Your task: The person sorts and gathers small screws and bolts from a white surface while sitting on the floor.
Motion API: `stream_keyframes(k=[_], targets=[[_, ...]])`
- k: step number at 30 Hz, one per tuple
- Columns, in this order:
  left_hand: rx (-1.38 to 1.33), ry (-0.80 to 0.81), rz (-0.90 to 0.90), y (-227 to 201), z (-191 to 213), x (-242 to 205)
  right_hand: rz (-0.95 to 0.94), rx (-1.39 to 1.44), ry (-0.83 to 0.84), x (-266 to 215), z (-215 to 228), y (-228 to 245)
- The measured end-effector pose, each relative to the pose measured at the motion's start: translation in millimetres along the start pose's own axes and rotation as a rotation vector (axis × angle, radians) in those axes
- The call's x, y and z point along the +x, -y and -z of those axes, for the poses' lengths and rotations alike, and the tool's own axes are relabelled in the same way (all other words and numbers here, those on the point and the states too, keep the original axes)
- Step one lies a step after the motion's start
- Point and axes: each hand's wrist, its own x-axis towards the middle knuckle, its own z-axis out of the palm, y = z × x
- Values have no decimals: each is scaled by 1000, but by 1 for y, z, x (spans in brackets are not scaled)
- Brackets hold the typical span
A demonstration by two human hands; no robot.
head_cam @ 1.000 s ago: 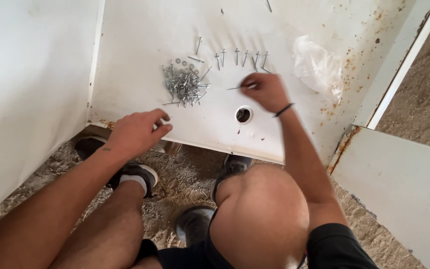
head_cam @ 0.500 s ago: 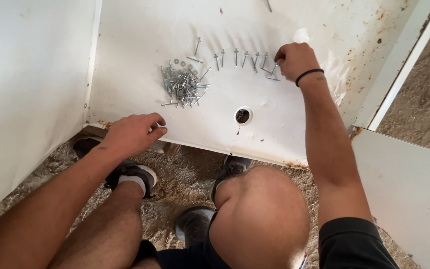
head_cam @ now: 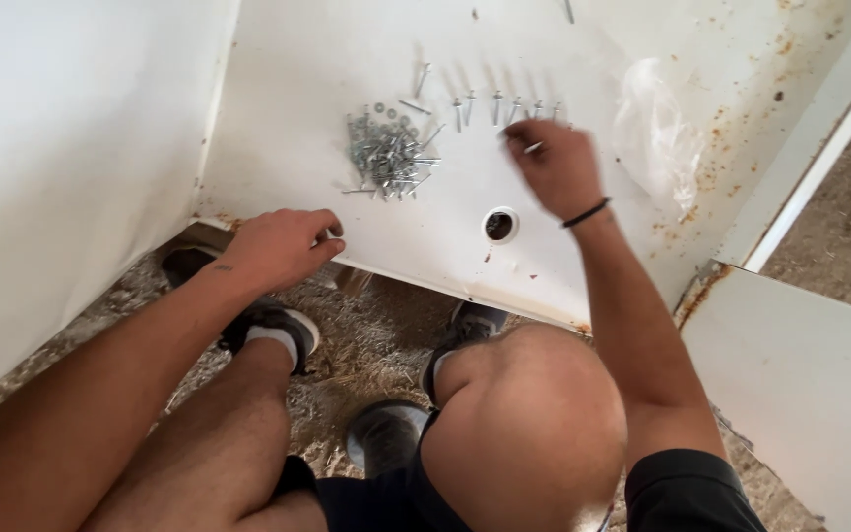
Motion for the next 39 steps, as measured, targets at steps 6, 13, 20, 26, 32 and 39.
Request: stream_keyframes(k=[6, 13, 20, 26, 32, 39], targets=[[-19, -1, 10, -2, 8, -5, 185, -357, 68, 11, -60, 43], [35, 14, 41, 2, 9, -2, 275, -584, -3, 27, -89, 17], [-210, -119, -53, -20, 15, -8, 400, -545, -93, -11, -88, 73], [-448, -143, -113, -30, 6, -4, 663, -192, -52, -33, -106, 108], [-485, -127, -89, -19, 8, -6, 491, 73, -65, 3, -112, 63], [-397, -84, -53, -16, 9, -8, 302, -451, -47, 40, -108, 34]])
